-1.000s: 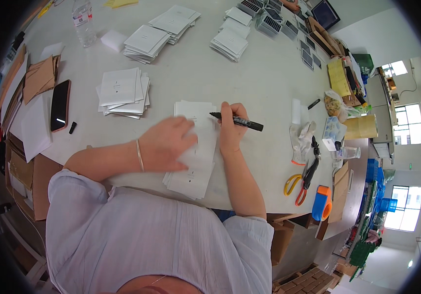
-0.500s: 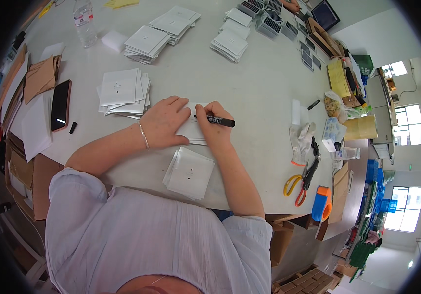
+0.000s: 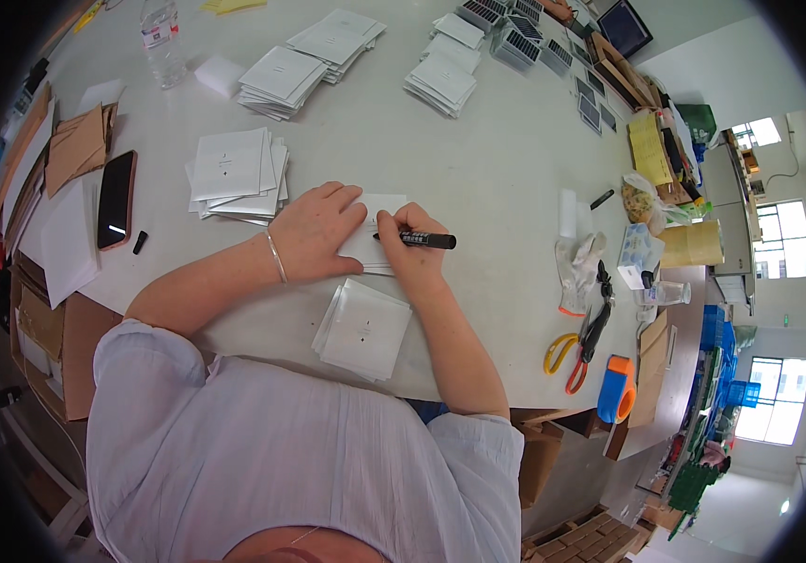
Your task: Marking small white cards with a black marker and organizing them into stacks on a large table.
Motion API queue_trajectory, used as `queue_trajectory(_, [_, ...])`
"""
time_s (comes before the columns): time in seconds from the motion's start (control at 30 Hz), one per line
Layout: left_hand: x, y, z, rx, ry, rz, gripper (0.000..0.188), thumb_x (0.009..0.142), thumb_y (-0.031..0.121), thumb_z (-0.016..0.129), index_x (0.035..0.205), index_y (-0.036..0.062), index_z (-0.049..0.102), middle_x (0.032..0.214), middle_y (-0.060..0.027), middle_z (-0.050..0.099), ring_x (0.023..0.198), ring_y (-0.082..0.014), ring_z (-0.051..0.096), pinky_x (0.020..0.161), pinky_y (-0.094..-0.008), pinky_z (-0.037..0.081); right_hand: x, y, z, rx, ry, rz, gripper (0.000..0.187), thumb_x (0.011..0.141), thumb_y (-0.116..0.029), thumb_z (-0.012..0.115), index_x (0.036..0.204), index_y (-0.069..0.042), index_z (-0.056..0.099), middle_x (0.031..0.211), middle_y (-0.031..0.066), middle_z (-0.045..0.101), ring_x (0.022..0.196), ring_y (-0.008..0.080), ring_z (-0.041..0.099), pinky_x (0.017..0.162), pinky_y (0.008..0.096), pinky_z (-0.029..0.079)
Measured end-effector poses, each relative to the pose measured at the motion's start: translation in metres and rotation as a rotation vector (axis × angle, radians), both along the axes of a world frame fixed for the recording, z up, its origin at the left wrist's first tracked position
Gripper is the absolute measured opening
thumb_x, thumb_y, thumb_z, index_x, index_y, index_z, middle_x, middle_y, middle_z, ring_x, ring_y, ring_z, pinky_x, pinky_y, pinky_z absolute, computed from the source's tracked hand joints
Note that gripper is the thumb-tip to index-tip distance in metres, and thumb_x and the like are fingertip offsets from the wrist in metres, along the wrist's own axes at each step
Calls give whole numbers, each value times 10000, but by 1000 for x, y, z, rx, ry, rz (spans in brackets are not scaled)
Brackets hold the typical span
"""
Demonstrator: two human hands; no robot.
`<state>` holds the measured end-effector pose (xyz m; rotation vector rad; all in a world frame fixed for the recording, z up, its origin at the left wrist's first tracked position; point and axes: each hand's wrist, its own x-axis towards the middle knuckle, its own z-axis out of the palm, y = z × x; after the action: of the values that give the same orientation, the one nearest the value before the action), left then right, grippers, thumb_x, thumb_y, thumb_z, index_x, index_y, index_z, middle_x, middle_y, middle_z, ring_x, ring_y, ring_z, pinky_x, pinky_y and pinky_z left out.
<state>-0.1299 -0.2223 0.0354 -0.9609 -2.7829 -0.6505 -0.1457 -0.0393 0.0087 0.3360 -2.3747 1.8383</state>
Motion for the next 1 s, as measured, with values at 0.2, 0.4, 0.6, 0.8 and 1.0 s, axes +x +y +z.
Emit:
queue_trajectory(0.2, [0,0,0,0,-5,-4,496,663,362,721,960,17,524,985,-137,504,970,-282,481,855,-370,422,1,-2,0,58,36,-9,243,794,-62,660,631,-31,483,555,-9,487,524,51,396,473,234,341])
queue_trajectory(0.4, [0,0,2,-6,-23,-2,487,663,361,721,955,23,526,982,-138,505,970,-284,482,851,-368,421,2,-2,3,50,42,0,241,793,-57,659,633,-30,482,555,-11,477,521,52,395,473,231,342])
queue_trajectory(0.6, [6,0,11,-5,-12,-27,495,639,341,735,943,9,529,1045,-183,505,989,-310,486,862,-382,423,2,2,11,-192,-14,-81,257,818,-78,636,635,-61,456,570,-32,447,516,39,383,473,216,315])
queue_trajectory(0.8, [50,12,29,-81,-125,-295,494,590,339,766,895,21,543,995,-176,525,930,-290,512,788,-374,439,-7,5,13,-279,-80,-154,280,836,-137,633,639,-82,441,582,-39,439,511,34,368,474,219,295])
queue_trajectory(1.0, [24,6,31,-111,-145,-183,509,639,372,741,946,22,536,1027,-153,525,982,-284,504,829,-387,421,-7,-5,9,-38,-9,-27,249,815,-109,665,653,-43,488,577,-24,479,540,39,386,484,224,327])
